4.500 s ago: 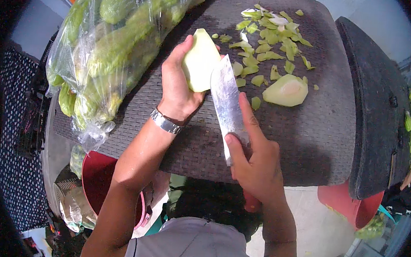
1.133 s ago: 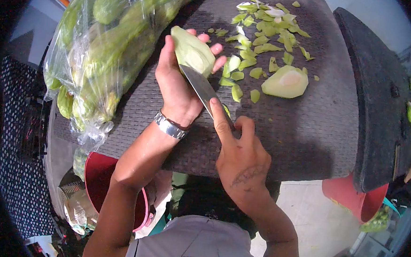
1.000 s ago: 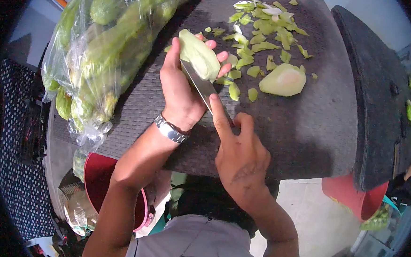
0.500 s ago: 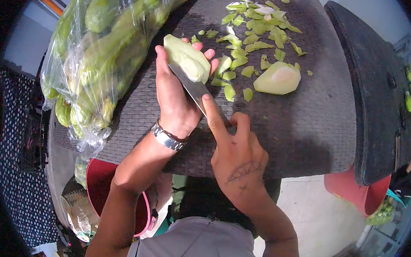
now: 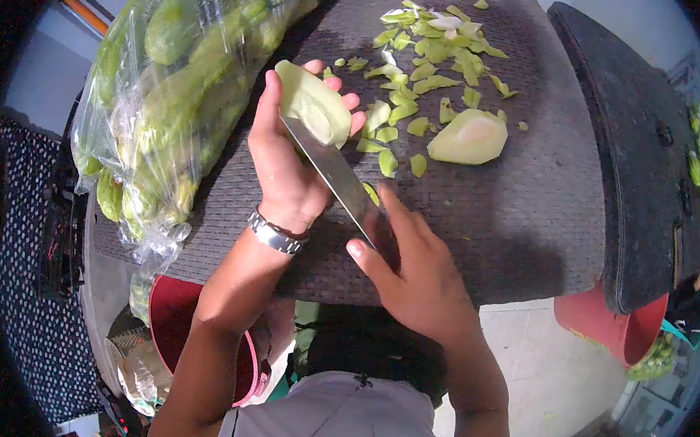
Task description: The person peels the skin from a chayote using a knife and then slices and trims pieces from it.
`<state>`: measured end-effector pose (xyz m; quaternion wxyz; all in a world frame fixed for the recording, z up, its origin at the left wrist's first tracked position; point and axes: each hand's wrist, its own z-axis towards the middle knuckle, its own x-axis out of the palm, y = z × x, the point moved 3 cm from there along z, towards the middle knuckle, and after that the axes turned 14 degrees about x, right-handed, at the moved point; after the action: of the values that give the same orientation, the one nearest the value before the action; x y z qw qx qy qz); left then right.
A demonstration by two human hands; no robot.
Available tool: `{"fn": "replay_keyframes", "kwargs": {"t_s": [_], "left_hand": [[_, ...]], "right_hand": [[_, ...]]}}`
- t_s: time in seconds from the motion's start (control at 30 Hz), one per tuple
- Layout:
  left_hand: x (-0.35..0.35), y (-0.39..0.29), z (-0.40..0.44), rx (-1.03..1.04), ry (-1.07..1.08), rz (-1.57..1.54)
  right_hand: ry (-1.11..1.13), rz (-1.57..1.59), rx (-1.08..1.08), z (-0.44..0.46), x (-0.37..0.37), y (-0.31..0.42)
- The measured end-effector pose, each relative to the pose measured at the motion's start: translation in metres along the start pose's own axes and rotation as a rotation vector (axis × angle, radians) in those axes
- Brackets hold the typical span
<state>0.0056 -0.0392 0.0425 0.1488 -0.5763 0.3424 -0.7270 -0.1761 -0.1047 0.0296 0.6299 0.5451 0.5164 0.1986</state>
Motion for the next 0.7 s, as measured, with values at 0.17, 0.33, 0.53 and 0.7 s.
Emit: {"fn": "replay_keyframes", "kwargs": {"t_s": [0.17,0.33,0.53,0.7], "left_hand": [[-0.007,0.002,0.005,-0.088,0.014,-0.114],[-0.011,0.002,0.008,-0.104,0.06,-0.145],[-0.009,0.002,-0.001,-0.014,-0.014,-0.105],[-0.005,0.001,-0.006,0.055,-0.018,-0.086]], "right_hand": [[0.16,0.059,0.346,-0.005,-0.006,0.001],[0.055,0.035,0.344,-0.007,0.0,0.002],[-0.101,-0.219,0.232,-0.012,0.014,0.001],[-0.122,-0.344,0.246,-0.015,0.018,0.004]]}}
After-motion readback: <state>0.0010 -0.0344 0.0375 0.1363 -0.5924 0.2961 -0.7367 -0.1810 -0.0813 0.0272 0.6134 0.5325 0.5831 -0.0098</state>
